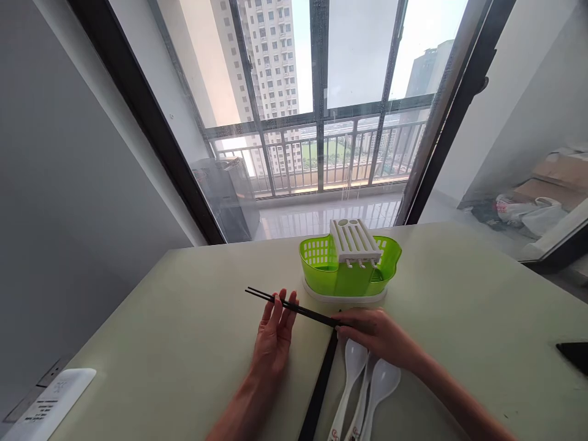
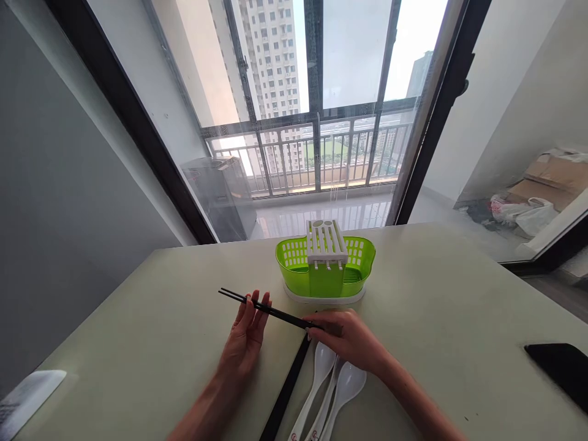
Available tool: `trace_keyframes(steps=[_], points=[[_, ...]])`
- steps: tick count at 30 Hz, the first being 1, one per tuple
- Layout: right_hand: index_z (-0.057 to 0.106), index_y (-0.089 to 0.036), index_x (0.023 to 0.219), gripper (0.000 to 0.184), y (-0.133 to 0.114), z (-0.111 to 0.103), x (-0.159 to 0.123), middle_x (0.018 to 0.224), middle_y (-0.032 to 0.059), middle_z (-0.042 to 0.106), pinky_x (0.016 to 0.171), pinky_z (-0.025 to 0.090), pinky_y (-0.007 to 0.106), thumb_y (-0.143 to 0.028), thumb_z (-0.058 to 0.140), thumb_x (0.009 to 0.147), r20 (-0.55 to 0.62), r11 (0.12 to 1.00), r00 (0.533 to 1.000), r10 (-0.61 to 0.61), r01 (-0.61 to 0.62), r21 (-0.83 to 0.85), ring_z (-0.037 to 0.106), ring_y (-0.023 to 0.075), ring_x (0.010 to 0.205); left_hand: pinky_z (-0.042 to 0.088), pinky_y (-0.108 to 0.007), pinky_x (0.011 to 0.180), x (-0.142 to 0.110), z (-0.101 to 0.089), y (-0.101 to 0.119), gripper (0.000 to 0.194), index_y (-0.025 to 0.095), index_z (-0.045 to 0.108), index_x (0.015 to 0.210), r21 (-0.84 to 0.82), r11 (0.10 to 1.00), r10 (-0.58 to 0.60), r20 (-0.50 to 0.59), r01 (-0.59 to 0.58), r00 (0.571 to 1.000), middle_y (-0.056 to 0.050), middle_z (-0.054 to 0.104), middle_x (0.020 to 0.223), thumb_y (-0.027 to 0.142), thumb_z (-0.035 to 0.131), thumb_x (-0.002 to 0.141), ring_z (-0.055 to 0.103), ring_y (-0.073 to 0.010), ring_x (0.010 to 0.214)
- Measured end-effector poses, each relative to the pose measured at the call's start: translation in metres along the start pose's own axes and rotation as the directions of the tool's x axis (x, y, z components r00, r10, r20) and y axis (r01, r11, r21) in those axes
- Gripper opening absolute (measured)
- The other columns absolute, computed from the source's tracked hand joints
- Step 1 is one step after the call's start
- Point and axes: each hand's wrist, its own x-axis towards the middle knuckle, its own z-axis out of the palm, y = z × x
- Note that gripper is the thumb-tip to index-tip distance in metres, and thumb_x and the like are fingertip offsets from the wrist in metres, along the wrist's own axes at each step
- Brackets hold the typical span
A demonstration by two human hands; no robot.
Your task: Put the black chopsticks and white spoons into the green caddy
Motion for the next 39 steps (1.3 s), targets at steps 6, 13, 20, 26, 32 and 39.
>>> trace_keyframes(steps=[6, 13, 20, 26, 32, 39], points=[[0.08, -0.027, 0.113, 0.031, -0.0029, -0.003, 0.0006, 0.105, 0.0035, 0.081, 0.088, 0.061, 0.04, -0.045, 0.067, 0.092, -0.09, 0.994, 0.995, -0.051, 0.042, -0.098, 0.075, 0.028, 0.096, 0.053, -0.041, 0.111, -0.0004, 0.0032, 0.0039, 0.018, 0.019, 0.074, 0.101, 0.033, 0.999, 0.006, -0.06, -0.004, 0.998, -0.006, 0.079, 0.112, 0.012, 0.075, 0.085, 0.075, -0.022, 0.106], [0.082, -0.028, 0.108, 0.026, -0.0026, -0.0065, 0.0018, 0.107, 0.0042, 0.081, 0.088, 0.061, 0.043, -0.044, 0.069, 0.092, -0.166, 0.981, 0.973, -0.161, 0.14, -0.132, 0.076, 0.0297, 0.097, 0.059, -0.037, 0.102, -0.0006, 0.0045, 0.01, 0.017, 0.02, 0.078, 0.098, 0.178, 0.983, 0.059, -0.032, -0.052, 0.998, -0.006, 0.081, 0.102, 0.014, 0.077, 0.082, 0.077, -0.0216, 0.1], [0.081, -0.03, 0.11, 0.025, 0.0004, -0.0069, 0.0035, 0.109, 0.0025, 0.08, 0.089, 0.061, 0.042, -0.042, 0.069, 0.092, -0.163, 0.979, 0.969, -0.183, 0.165, -0.122, 0.076, 0.0288, 0.098, 0.061, -0.034, 0.099, 0.0003, 0.003, 0.0096, 0.014, 0.02, 0.079, 0.094, 0.157, 0.987, 0.039, -0.035, -0.033, 0.999, -0.004, 0.081, 0.097, 0.013, 0.076, 0.082, 0.078, -0.0201, 0.096], [0.081, -0.031, 0.111, 0.024, -0.0011, -0.0067, 0.0036, 0.109, 0.0023, 0.08, 0.09, 0.06, 0.043, -0.039, 0.068, 0.093, -0.16, 0.976, 0.967, -0.199, 0.181, -0.121, 0.076, 0.0289, 0.098, 0.063, -0.03, 0.093, -0.0002, 0.0053, 0.0095, 0.012, 0.018, 0.08, 0.091, 0.127, 0.991, 0.039, -0.039, -0.034, 0.998, -0.003, 0.082, 0.093, 0.011, 0.076, 0.082, 0.078, -0.0175, 0.089], [0.081, -0.031, 0.111, 0.023, -0.0032, -0.0053, 0.0033, 0.11, 0.0016, 0.08, 0.09, 0.061, 0.04, -0.039, 0.068, 0.093, -0.177, 0.973, 0.961, -0.213, 0.192, -0.131, 0.076, 0.0276, 0.098, 0.063, -0.031, 0.094, 0.0007, 0.0038, 0.009, 0.011, 0.019, 0.08, 0.091, 0.136, 0.99, 0.038, -0.026, -0.035, 0.999, -0.003, 0.082, 0.094, 0.012, 0.077, 0.082, 0.078, -0.0174, 0.087], [0.08, -0.03, 0.114, 0.026, 0.0005, -0.0057, 0.0036, 0.114, 0.0028, 0.079, 0.091, 0.059, 0.039, -0.04, 0.066, 0.094, -0.155, 0.976, 0.97, -0.185, 0.164, -0.14, 0.075, 0.0272, 0.102, 0.061, -0.034, 0.098, 0.0004, 0.0035, 0.0098, 0.024, 0.015, 0.079, 0.091, 0.145, 0.989, 0.038, -0.017, -0.035, 0.999, -0.006, 0.081, 0.094, 0.019, 0.09, 0.069, 0.079, -0.0205, 0.089]])
